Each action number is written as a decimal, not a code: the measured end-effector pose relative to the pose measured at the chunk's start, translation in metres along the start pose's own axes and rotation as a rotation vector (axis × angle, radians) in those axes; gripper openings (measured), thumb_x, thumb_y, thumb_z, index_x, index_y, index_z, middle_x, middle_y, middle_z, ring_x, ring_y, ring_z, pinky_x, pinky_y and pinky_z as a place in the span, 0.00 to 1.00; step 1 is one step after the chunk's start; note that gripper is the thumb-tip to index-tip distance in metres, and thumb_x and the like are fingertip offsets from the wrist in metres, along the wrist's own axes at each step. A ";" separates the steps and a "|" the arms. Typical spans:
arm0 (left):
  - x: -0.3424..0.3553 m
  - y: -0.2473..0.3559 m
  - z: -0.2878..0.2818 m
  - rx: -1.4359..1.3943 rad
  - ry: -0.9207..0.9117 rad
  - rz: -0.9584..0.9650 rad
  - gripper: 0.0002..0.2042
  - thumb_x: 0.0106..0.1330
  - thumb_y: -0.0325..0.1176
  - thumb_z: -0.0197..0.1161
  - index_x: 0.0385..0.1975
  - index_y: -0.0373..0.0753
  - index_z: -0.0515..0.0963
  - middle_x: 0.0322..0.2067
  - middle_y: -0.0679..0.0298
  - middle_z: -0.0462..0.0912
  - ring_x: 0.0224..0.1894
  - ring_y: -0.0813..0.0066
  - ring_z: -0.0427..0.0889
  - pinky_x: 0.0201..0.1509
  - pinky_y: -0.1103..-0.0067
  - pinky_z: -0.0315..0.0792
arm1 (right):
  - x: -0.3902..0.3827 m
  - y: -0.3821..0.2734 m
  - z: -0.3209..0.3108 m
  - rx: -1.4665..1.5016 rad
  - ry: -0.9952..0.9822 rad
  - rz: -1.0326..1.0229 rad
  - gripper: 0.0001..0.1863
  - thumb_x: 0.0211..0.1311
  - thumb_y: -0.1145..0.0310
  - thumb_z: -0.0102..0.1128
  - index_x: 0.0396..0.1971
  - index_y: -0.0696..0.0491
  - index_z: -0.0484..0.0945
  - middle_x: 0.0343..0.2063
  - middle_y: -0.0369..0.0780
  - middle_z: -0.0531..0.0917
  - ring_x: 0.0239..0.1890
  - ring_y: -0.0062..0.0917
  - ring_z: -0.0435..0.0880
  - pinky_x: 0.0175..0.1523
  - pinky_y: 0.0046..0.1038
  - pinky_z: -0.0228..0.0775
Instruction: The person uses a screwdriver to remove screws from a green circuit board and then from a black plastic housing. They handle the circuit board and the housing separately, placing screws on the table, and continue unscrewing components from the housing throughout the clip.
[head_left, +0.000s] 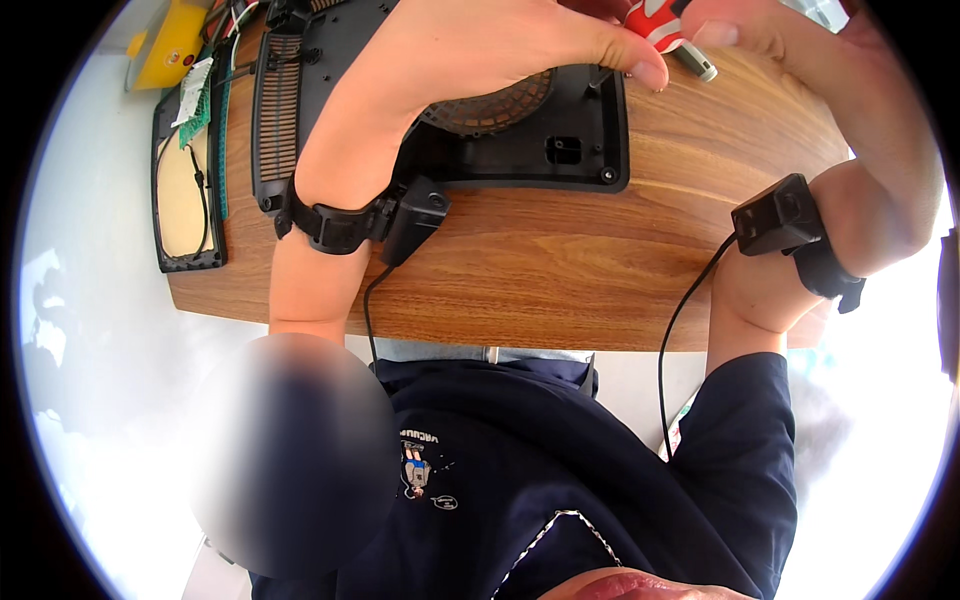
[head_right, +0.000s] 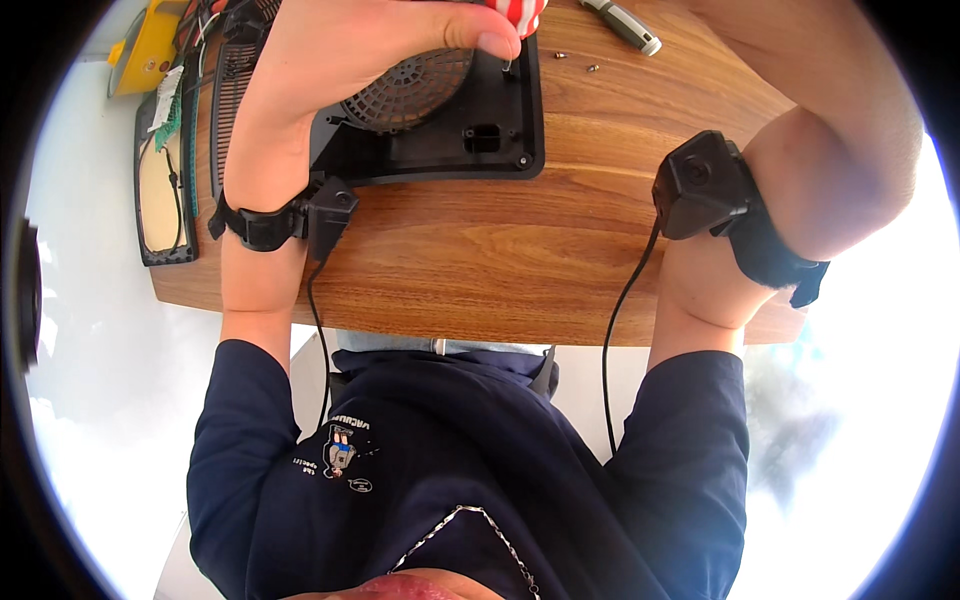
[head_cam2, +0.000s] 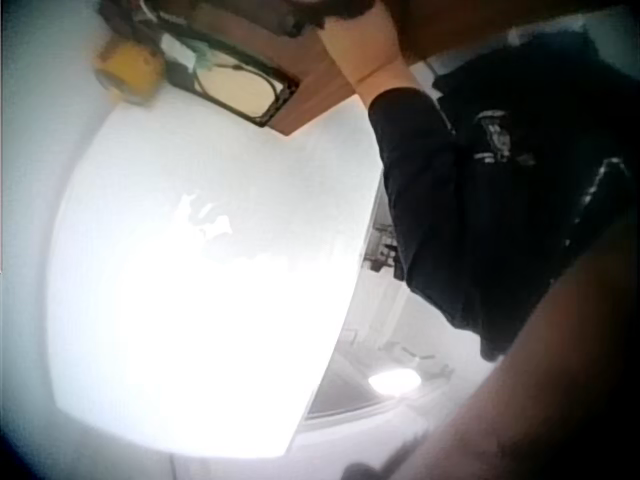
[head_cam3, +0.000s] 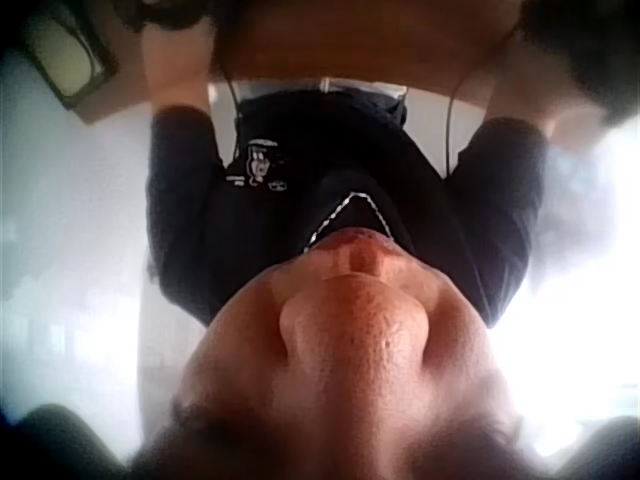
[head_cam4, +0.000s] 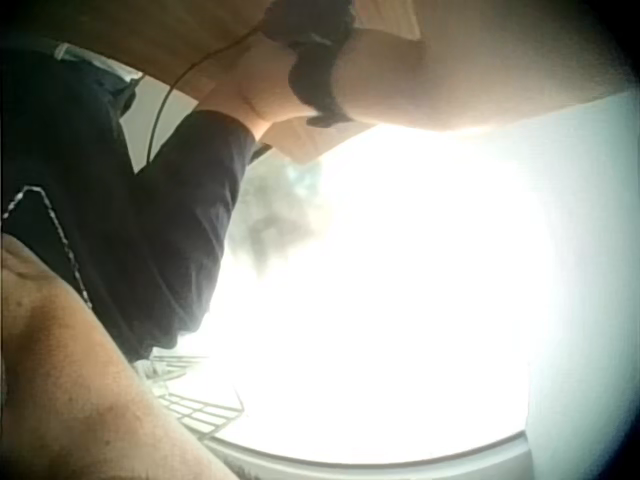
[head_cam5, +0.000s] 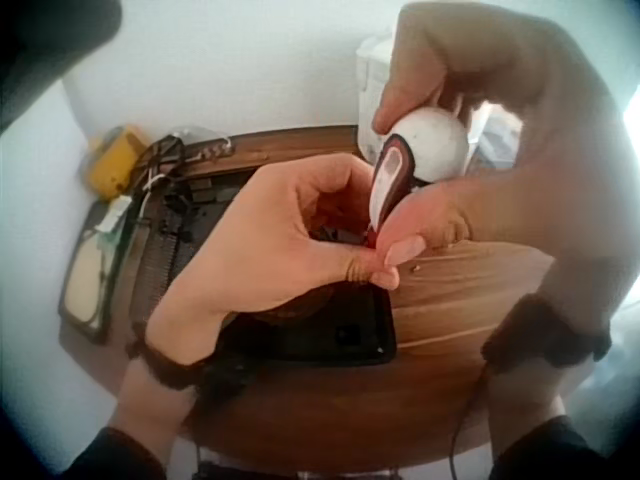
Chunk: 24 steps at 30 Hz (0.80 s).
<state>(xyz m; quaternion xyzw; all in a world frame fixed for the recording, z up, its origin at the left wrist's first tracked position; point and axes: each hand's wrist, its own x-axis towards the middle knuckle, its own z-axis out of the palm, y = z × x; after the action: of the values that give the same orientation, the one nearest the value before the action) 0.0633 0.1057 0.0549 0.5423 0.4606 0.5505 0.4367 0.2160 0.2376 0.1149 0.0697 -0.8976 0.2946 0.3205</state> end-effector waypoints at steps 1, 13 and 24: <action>-0.003 0.009 0.005 0.076 0.044 -0.024 0.17 0.61 0.20 0.74 0.48 0.31 0.79 0.39 0.66 0.86 0.42 0.78 0.84 0.51 0.79 0.80 | -0.002 0.001 -0.001 0.001 0.004 0.007 0.17 0.49 0.66 0.84 0.29 0.58 0.82 0.26 0.33 0.82 0.27 0.15 0.78 0.33 0.19 0.69; 0.000 -0.014 -0.014 0.089 -0.108 0.114 0.13 0.69 0.18 0.64 0.52 0.31 0.79 0.44 0.65 0.86 0.45 0.76 0.85 0.54 0.78 0.79 | -0.007 -0.004 0.000 0.013 0.032 0.054 0.17 0.50 0.66 0.84 0.29 0.58 0.82 0.25 0.33 0.82 0.27 0.15 0.78 0.33 0.19 0.69; -0.005 -0.010 -0.007 -0.054 -0.031 0.004 0.12 0.65 0.25 0.73 0.44 0.28 0.80 0.36 0.61 0.87 0.39 0.75 0.87 0.48 0.79 0.81 | -0.008 -0.007 -0.007 0.012 0.035 0.105 0.17 0.50 0.66 0.83 0.29 0.58 0.82 0.25 0.33 0.82 0.27 0.15 0.78 0.32 0.19 0.69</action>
<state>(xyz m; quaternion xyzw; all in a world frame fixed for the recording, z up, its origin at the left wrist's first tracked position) 0.0564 0.1024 0.0441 0.5398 0.4377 0.5552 0.4569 0.2279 0.2355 0.1180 0.0192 -0.8924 0.3178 0.3198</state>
